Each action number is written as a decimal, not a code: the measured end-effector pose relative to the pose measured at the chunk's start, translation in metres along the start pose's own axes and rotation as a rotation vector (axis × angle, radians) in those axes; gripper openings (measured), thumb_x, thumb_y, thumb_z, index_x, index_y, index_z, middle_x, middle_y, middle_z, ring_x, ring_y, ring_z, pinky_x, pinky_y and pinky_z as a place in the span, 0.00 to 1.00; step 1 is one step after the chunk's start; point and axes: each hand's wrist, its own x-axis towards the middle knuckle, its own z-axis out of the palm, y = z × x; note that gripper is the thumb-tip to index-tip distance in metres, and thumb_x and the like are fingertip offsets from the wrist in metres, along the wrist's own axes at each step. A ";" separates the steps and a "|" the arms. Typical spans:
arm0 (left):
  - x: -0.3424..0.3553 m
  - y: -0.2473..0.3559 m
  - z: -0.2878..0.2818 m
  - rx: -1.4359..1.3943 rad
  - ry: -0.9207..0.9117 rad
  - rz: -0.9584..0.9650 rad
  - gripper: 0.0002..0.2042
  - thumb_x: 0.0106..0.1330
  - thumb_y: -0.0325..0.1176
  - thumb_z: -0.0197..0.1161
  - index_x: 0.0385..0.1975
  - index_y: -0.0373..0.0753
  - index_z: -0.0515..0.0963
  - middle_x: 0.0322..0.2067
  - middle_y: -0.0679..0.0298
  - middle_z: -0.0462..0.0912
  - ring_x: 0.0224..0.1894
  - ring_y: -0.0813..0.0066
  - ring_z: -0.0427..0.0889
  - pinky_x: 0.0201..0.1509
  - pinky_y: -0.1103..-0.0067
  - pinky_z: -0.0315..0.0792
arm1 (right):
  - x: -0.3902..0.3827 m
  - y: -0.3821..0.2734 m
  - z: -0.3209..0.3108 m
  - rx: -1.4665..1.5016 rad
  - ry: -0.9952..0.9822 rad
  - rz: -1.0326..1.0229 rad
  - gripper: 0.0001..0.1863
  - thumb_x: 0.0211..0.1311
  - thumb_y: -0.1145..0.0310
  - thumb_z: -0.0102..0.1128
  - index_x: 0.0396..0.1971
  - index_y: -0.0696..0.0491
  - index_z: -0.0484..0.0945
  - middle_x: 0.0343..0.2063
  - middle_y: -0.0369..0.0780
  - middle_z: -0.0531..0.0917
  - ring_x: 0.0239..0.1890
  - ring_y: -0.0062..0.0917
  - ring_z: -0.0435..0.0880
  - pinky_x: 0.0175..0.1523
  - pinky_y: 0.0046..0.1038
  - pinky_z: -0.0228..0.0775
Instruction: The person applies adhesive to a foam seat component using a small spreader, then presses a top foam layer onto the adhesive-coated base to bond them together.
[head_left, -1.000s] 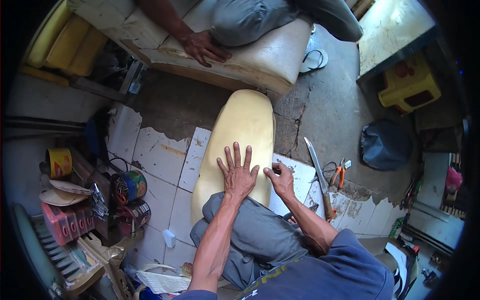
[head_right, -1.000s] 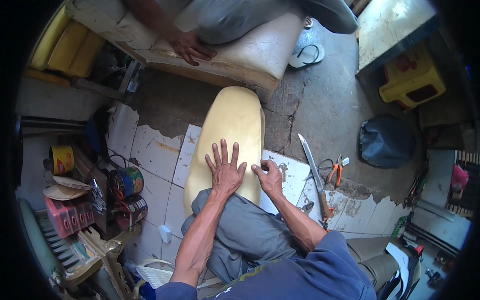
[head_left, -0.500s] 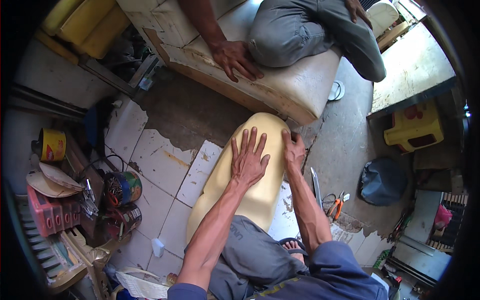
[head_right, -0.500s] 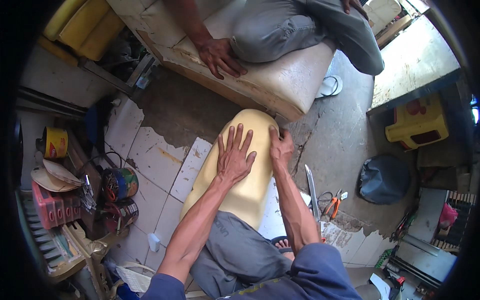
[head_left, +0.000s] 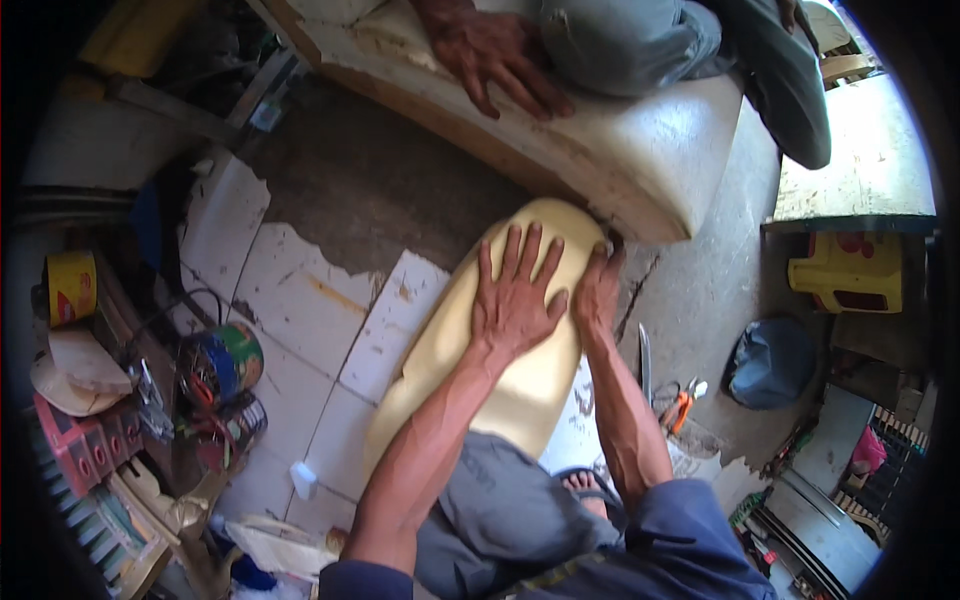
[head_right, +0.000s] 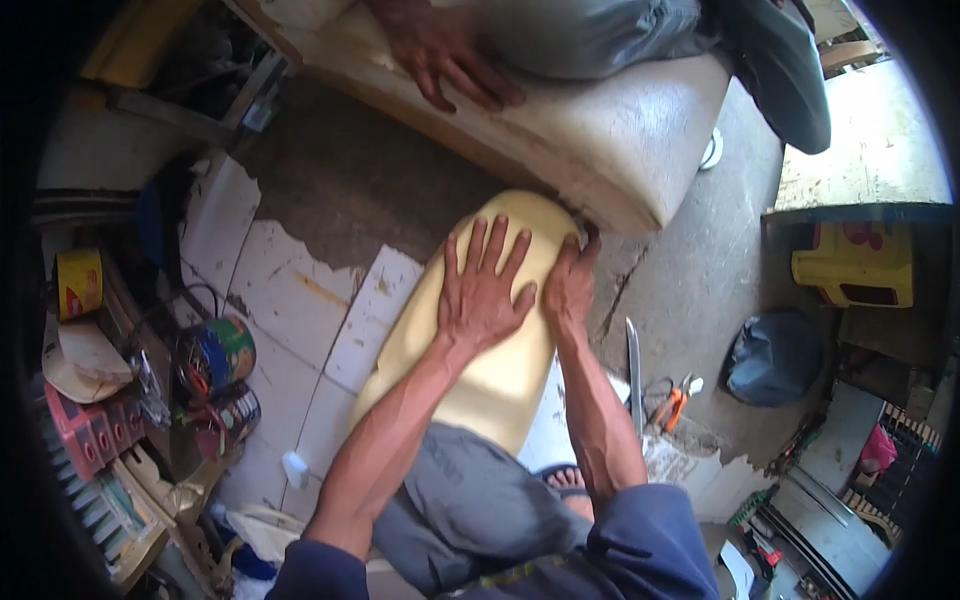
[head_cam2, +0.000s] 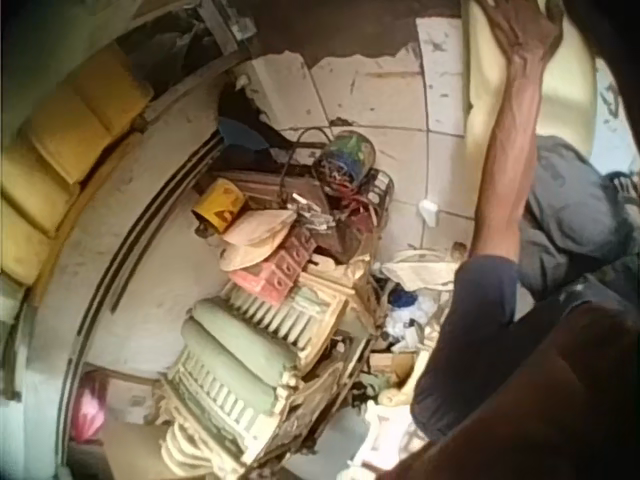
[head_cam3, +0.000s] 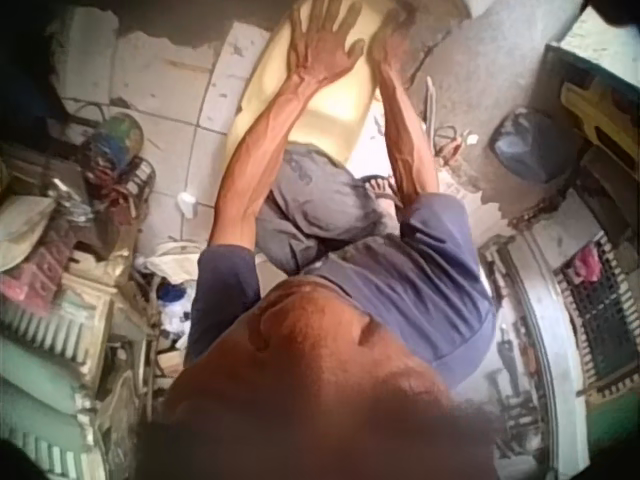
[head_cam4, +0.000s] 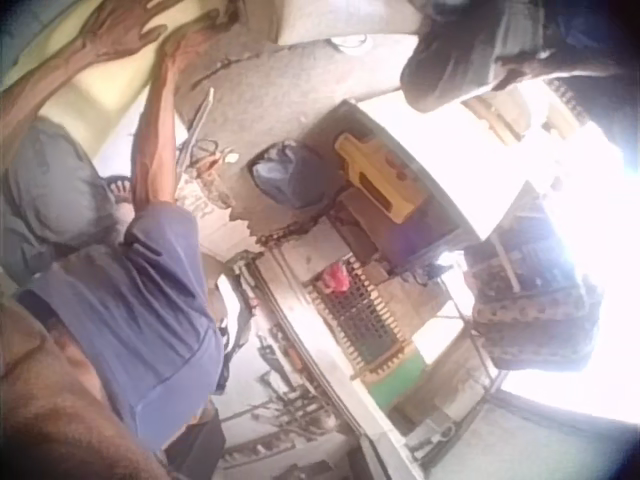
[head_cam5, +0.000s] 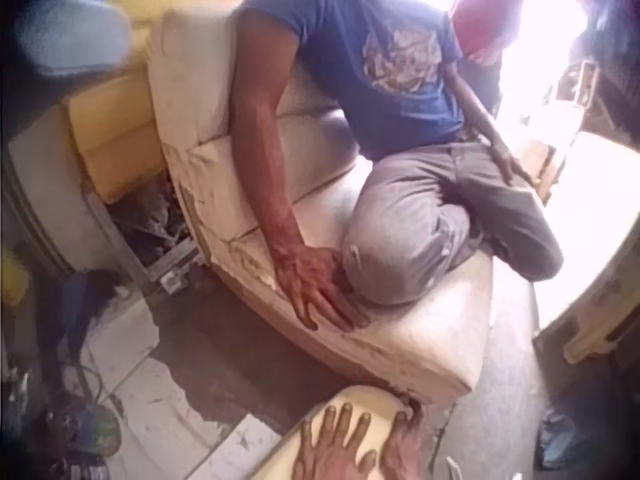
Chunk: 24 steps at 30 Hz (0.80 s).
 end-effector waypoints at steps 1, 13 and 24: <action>-0.001 -0.002 0.000 -0.004 -0.009 0.007 0.35 0.73 0.53 0.51 0.78 0.48 0.57 0.80 0.53 0.47 0.81 0.48 0.43 0.80 0.46 0.37 | -0.001 0.002 0.001 -0.020 -0.007 0.017 0.34 0.78 0.46 0.36 0.75 0.50 0.55 0.56 0.61 0.80 0.58 0.59 0.80 0.63 0.50 0.67; -0.072 -0.088 -0.007 -0.294 -0.056 0.015 0.38 0.73 0.45 0.55 0.80 0.45 0.48 0.80 0.47 0.42 0.79 0.43 0.49 0.80 0.52 0.49 | -0.069 0.046 -0.003 -0.093 -0.048 -0.148 0.44 0.77 0.43 0.43 0.78 0.60 0.45 0.75 0.58 0.54 0.77 0.54 0.54 0.79 0.46 0.46; -0.083 -0.087 -0.008 -0.305 -0.068 -0.116 0.38 0.75 0.43 0.51 0.79 0.34 0.45 0.79 0.46 0.44 0.81 0.50 0.46 0.81 0.53 0.44 | -0.079 0.042 -0.015 -0.068 -0.113 -0.106 0.45 0.80 0.43 0.38 0.78 0.64 0.39 0.78 0.58 0.46 0.81 0.51 0.42 0.82 0.40 0.36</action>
